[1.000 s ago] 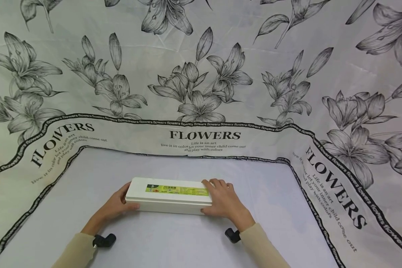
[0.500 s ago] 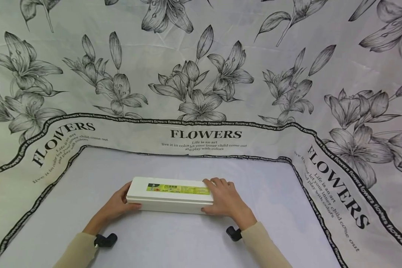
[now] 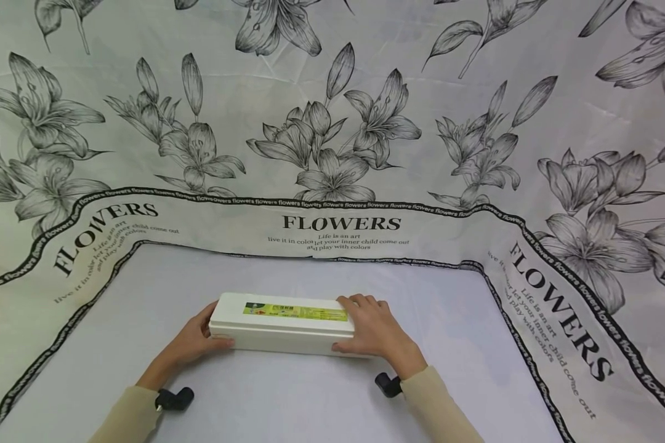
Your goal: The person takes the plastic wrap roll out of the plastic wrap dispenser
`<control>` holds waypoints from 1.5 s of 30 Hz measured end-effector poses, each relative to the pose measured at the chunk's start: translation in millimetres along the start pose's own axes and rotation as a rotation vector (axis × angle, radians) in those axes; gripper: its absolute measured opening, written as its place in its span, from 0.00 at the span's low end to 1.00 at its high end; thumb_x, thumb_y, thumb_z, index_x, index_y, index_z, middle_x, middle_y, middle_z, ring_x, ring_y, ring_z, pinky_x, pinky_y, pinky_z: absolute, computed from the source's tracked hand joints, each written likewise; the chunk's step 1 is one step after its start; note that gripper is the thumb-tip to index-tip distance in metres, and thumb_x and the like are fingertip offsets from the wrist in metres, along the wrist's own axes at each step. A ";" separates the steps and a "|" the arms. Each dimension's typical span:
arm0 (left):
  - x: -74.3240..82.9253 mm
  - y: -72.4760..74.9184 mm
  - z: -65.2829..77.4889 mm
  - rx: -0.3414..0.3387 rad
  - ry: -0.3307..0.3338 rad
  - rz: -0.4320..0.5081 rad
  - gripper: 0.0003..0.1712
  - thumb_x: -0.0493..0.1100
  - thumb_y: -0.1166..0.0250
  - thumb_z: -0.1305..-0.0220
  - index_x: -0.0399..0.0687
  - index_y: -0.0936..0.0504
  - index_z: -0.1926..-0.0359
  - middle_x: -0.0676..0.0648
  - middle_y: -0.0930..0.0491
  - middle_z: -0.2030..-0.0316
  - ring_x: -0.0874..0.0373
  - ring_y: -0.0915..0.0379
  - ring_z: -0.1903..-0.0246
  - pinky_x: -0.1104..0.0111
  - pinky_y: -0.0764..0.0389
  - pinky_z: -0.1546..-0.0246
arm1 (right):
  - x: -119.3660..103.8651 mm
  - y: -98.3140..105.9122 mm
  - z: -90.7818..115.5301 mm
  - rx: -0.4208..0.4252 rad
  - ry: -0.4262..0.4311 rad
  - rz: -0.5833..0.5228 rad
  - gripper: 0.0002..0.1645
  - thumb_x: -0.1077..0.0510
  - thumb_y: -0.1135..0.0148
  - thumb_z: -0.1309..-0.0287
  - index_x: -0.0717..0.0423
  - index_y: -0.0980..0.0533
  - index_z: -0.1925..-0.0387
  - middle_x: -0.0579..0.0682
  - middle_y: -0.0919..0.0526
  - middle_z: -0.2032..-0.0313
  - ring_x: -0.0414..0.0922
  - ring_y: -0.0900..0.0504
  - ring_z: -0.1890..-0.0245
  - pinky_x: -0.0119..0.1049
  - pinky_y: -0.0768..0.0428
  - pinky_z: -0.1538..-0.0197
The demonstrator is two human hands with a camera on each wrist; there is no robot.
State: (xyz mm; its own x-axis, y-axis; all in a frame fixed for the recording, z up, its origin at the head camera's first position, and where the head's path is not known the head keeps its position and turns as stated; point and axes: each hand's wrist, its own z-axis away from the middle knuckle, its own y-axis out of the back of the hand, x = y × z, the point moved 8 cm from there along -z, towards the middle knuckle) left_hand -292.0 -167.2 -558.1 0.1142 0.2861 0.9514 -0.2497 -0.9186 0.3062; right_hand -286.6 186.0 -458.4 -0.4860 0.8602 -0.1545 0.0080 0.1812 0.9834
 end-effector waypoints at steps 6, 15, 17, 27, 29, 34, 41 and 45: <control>0.3 -0.7 -0.5 -0.004 -0.001 -0.009 0.62 0.45 0.19 0.46 0.43 0.48 0.19 0.36 0.41 0.23 0.38 0.37 0.26 0.53 0.30 0.30 | 2.3 0.3 0.8 0.006 -0.002 -0.013 0.61 0.23 0.24 0.62 0.48 0.29 0.30 0.55 0.21 0.39 0.56 0.22 0.39 0.61 0.24 0.43; 1.6 -1.5 -1.2 -0.011 -0.007 -0.019 0.61 0.45 0.19 0.45 0.44 0.47 0.19 0.37 0.39 0.23 0.38 0.35 0.28 0.51 0.29 0.31 | 6.0 0.3 -1.1 0.035 0.010 -0.013 0.61 0.22 0.24 0.63 0.47 0.29 0.30 0.56 0.20 0.38 0.56 0.21 0.40 0.60 0.23 0.43; 3.1 -1.5 -1.3 -0.011 -0.012 -0.023 0.61 0.46 0.19 0.46 0.44 0.47 0.19 0.37 0.39 0.23 0.38 0.35 0.27 0.49 0.30 0.30 | 6.4 2.2 -2.1 0.044 0.015 -0.012 0.61 0.22 0.24 0.63 0.47 0.29 0.30 0.56 0.21 0.38 0.57 0.22 0.39 0.60 0.23 0.43; 4.3 -1.1 -0.1 -0.007 -0.008 -0.014 0.60 0.44 0.19 0.46 0.42 0.46 0.20 0.36 0.39 0.23 0.38 0.41 0.24 0.50 0.36 0.28 | 17.9 9.5 1.3 0.064 -0.021 -0.035 0.65 0.19 0.26 0.63 0.49 0.30 0.28 0.57 0.22 0.36 0.57 0.23 0.37 0.62 0.24 0.41; 4.0 -0.5 0.4 -0.003 -0.004 -0.020 0.60 0.44 0.19 0.47 0.42 0.45 0.20 0.36 0.39 0.23 0.38 0.42 0.24 0.50 0.36 0.27 | 20.4 11.2 2.0 0.071 -0.025 -0.041 0.65 0.19 0.26 0.63 0.50 0.30 0.28 0.57 0.22 0.36 0.57 0.23 0.37 0.62 0.25 0.42; 3.8 0.1 0.7 0.001 -0.004 -0.024 0.59 0.44 0.19 0.47 0.42 0.44 0.21 0.35 0.38 0.24 0.37 0.40 0.25 0.49 0.35 0.28 | 26.8 13.9 4.5 0.082 -0.035 -0.042 0.66 0.18 0.27 0.63 0.50 0.31 0.28 0.56 0.22 0.35 0.57 0.23 0.37 0.61 0.25 0.42; 4.2 0.3 0.1 -0.001 -0.024 -0.020 0.58 0.44 0.19 0.46 0.43 0.43 0.21 0.35 0.36 0.25 0.37 0.39 0.26 0.49 0.34 0.29 | 33.1 19.6 9.7 0.097 -0.052 -0.048 0.67 0.17 0.28 0.63 0.49 0.31 0.27 0.57 0.22 0.36 0.58 0.23 0.38 0.63 0.25 0.42; 2.9 -0.4 0.9 -0.007 -0.022 -0.015 0.58 0.44 0.20 0.46 0.42 0.44 0.21 0.35 0.37 0.25 0.37 0.38 0.26 0.52 0.33 0.29 | 36.8 21.6 13.8 0.110 -0.056 -0.043 0.65 0.17 0.29 0.61 0.49 0.30 0.28 0.57 0.21 0.37 0.58 0.22 0.39 0.62 0.24 0.43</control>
State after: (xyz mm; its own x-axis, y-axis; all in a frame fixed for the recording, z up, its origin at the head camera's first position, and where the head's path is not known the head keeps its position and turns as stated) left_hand -290.7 -166.2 -555.5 0.1394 0.2939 0.9456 -0.2545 -0.9122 0.3210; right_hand -292.2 228.1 -444.1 -0.4383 0.8753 -0.2045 0.0852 0.2669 0.9599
